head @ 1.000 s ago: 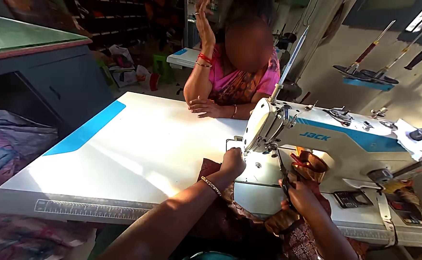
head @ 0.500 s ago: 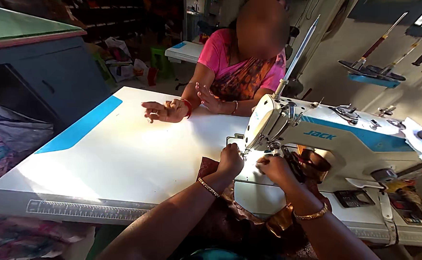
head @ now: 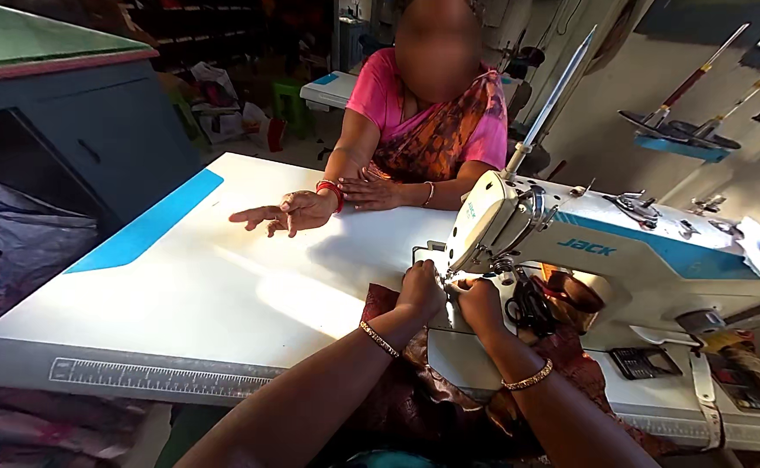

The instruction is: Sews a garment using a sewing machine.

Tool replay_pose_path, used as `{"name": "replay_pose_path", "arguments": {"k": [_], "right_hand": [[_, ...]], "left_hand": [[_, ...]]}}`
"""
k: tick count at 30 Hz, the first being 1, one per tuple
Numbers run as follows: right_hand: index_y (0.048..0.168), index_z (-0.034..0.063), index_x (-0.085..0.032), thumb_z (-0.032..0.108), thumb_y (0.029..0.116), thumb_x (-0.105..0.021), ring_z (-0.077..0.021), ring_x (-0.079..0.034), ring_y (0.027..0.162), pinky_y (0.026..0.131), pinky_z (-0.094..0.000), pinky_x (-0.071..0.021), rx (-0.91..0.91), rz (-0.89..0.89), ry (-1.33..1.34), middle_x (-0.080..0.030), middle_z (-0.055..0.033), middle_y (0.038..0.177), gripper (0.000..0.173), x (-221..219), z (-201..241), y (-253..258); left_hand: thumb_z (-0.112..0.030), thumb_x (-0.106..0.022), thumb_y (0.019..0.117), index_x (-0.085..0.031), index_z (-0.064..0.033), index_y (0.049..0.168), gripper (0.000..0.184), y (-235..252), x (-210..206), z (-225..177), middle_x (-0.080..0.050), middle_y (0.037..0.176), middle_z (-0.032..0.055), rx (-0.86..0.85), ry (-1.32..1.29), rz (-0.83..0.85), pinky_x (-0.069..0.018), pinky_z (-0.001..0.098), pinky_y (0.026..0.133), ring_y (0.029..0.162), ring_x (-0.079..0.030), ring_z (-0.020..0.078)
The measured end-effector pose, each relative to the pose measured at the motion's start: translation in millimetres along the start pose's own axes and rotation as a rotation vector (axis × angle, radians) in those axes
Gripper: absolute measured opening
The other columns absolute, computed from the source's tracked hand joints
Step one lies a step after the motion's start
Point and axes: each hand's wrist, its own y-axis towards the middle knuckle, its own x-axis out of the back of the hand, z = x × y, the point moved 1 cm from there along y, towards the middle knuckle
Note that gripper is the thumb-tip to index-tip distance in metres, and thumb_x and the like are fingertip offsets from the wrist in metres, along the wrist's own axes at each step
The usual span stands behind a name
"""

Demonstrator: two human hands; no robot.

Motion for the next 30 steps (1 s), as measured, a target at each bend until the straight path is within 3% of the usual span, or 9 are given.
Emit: {"name": "replay_pose_path", "arguments": {"k": [3,5,9,11,17,21,25,27,30], "right_hand": [[0.089,0.0021,-0.072,0.022,0.1009,-0.066,-0.0228,-0.064,0.065,0.067,-0.0445,-0.0533,-0.046,0.035,0.051,-0.069,-0.0116,0.077,0.025,-1,-9,5],[0.089,0.0018,-0.07,0.023,0.1024,-0.063,-0.0223,-0.063,0.064,0.065,-0.0435,-0.0537,-0.022,0.056,0.063,-0.067,-0.0114,0.076,0.026,-2,-15,7],[0.107,-0.0027,-0.067,0.016,0.1073,-0.052,-0.0342,-0.065,0.096,0.088,-0.054,-0.0494,0.061,0.158,-0.062,-0.067,-0.0205,0.099,0.024,3,-9,2],[0.114,-0.0035,-0.066,0.008,0.1046,-0.053,-0.0377,-0.065,0.107,0.094,-0.056,-0.0484,0.077,0.209,-0.14,-0.067,-0.0236,0.109,0.02,6,-1,-3],[0.108,-0.0038,-0.066,-0.001,0.0987,-0.054,-0.0375,-0.063,0.109,0.093,-0.0549,-0.0488,0.143,0.306,-0.288,-0.066,-0.0226,0.11,0.016,15,-1,-15],[0.114,-0.0083,-0.066,0.005,0.1011,-0.054,-0.0451,-0.062,0.117,0.096,-0.0622,-0.049,0.116,0.153,-0.501,-0.064,-0.0289,0.122,0.022,35,-29,0],[0.128,-0.0123,-0.059,0.004,0.1032,-0.052,-0.0455,-0.051,0.135,0.11,-0.0596,-0.0413,0.11,-0.065,-0.454,-0.053,-0.031,0.141,0.03,49,-40,14],[0.124,-0.0095,-0.062,0.004,0.1008,-0.054,-0.0434,-0.059,0.122,0.1,-0.0602,-0.0479,0.14,-0.001,-0.312,-0.06,-0.0285,0.128,0.027,48,-30,8],[0.114,-0.0021,-0.064,0.007,0.1044,-0.055,-0.0201,-0.068,0.091,0.084,-0.0372,-0.0563,0.053,0.414,0.111,-0.068,-0.0136,0.102,0.015,38,-19,-1]], "left_hand": [[-0.001,-0.057,0.0974,-0.062,0.0076,0.113,0.019,1,0,1,-0.062,0.121,0.0247,0.004,-0.015,0.01,-0.0474,0.0509,0.104,0.12,-0.06,0.0375],[-0.002,-0.057,0.0979,-0.063,0.0072,0.113,0.018,1,0,0,-0.062,0.121,0.0244,0.007,-0.002,0.018,-0.0474,0.0506,0.104,0.12,-0.06,0.0375],[-0.003,-0.057,0.0981,-0.063,0.0068,0.113,0.019,0,1,-1,-0.062,0.122,0.0242,0.012,0.007,0.024,-0.0478,0.0516,0.104,0.12,-0.06,0.0375],[-0.003,-0.057,0.0984,-0.063,0.007,0.113,0.019,0,1,-1,-0.062,0.122,0.0242,-0.002,0.013,0.025,-0.0478,0.0513,0.103,0.12,-0.06,0.0373],[-0.003,-0.055,0.0992,-0.062,0.0084,0.113,0.019,-1,-1,1,-0.062,0.121,0.0251,-0.05,0.02,0.01,-0.0479,0.051,0.103,0.119,-0.061,0.0379],[-0.002,-0.055,0.0996,-0.063,0.0091,0.112,0.018,0,-3,3,-0.063,0.117,0.0257,-0.093,0.009,-0.003,-0.0481,0.0504,0.103,0.116,-0.062,0.0381],[-0.003,-0.055,0.0997,-0.065,0.0084,0.113,0.02,1,-5,4,-0.064,0.117,0.0242,-0.11,0.022,0.009,-0.0457,0.0515,0.106,0.118,-0.061,0.0366],[-0.004,-0.055,0.0995,-0.065,0.0079,0.113,0.02,1,-5,4,-0.065,0.117,0.0236,-0.103,0.023,0.007,-0.0452,0.0518,0.106,0.118,-0.061,0.0362],[-0.003,-0.055,0.0987,-0.066,0.008,0.113,0.021,2,-6,5,-0.065,0.117,0.0236,-0.104,0.018,0.009,-0.0461,0.0516,0.105,0.117,-0.062,0.0365]]}}
